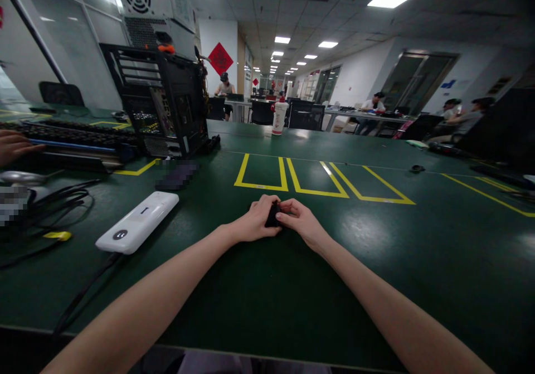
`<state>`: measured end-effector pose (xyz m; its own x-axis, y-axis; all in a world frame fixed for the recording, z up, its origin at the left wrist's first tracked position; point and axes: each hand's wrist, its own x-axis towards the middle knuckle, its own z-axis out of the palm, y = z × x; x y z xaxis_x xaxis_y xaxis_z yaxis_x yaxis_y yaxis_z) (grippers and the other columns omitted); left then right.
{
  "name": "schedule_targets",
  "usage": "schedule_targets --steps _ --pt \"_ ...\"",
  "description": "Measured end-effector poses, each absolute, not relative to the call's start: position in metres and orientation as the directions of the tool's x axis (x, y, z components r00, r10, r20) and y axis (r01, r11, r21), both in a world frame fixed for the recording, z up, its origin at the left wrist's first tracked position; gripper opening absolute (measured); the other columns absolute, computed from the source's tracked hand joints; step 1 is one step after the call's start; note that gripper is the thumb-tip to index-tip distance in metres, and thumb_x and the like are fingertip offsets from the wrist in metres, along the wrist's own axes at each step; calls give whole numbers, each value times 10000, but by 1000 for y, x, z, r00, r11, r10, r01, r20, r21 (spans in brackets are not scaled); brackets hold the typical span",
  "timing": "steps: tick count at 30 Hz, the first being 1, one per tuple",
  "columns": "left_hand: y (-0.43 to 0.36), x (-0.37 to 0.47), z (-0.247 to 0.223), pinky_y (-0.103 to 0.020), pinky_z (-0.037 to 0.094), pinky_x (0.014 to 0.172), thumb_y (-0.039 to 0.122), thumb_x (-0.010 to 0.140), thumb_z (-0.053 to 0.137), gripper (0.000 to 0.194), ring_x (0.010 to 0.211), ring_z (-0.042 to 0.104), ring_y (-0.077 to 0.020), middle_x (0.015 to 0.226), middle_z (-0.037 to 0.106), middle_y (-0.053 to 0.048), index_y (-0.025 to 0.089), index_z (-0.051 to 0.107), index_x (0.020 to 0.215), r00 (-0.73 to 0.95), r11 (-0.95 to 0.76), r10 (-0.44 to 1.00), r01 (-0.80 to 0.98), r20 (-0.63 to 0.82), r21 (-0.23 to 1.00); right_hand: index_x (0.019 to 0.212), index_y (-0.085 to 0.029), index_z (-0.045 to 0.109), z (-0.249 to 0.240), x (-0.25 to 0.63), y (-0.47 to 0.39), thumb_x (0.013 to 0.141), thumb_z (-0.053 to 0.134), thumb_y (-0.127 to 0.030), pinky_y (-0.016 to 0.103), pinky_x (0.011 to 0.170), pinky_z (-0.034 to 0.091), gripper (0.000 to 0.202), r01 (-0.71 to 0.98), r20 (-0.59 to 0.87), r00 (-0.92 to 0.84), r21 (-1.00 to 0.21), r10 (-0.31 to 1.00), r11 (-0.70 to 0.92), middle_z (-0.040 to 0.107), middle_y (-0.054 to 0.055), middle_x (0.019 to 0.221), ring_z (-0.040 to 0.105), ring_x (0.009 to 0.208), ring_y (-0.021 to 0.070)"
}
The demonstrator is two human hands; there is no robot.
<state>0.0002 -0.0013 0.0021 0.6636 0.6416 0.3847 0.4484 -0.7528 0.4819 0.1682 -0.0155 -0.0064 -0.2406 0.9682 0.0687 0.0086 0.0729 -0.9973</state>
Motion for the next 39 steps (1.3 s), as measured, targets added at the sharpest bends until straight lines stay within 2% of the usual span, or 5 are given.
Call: schedule_targets --steps 7,19,25,31,39 --pt "-3 -2 5 -423 353 908 282 700 590 556 1015 444 -235 1100 408 -87 199 287 1159 667 -737 651 440 362 513 887 -227 543 -7 170 -18 679 626 -334 339 782 459 248 -26 27 -271 -999 962 21 572 12 911 551 879 157" --pt "-3 -2 2 -403 367 894 286 695 598 557 992 459 -224 1096 419 -76 210 298 1158 641 -705 678 427 360 566 930 -221 534 -6 170 -22 729 576 -269 351 847 427 211 75 180 -315 -974 932 213 562 8 955 551 923 163" --pt "-2 -2 4 -409 362 896 280 683 607 573 1008 448 -232 1102 419 -85 196 297 1157 646 -711 670 420 365 564 891 -212 534 -5 167 -22 737 557 -343 344 816 436 203 101 172 -256 -974 951 203 573 11 919 548 891 162" --pt "-1 -1 4 -409 376 877 288 693 598 554 978 465 -226 1100 428 -79 211 305 1156 642 -688 688 427 339 587 968 -209 530 -7 168 -18 746 543 -353 345 829 427 265 164 133 -244 -971 961 176 562 32 980 536 924 171" --pt "-4 -2 7 -415 362 889 282 692 599 560 975 464 -225 1099 424 -79 211 303 1162 643 -689 688 431 338 583 917 -214 509 2 170 -25 710 601 -271 351 857 421 234 48 121 -352 -988 928 147 555 10 975 556 926 162"
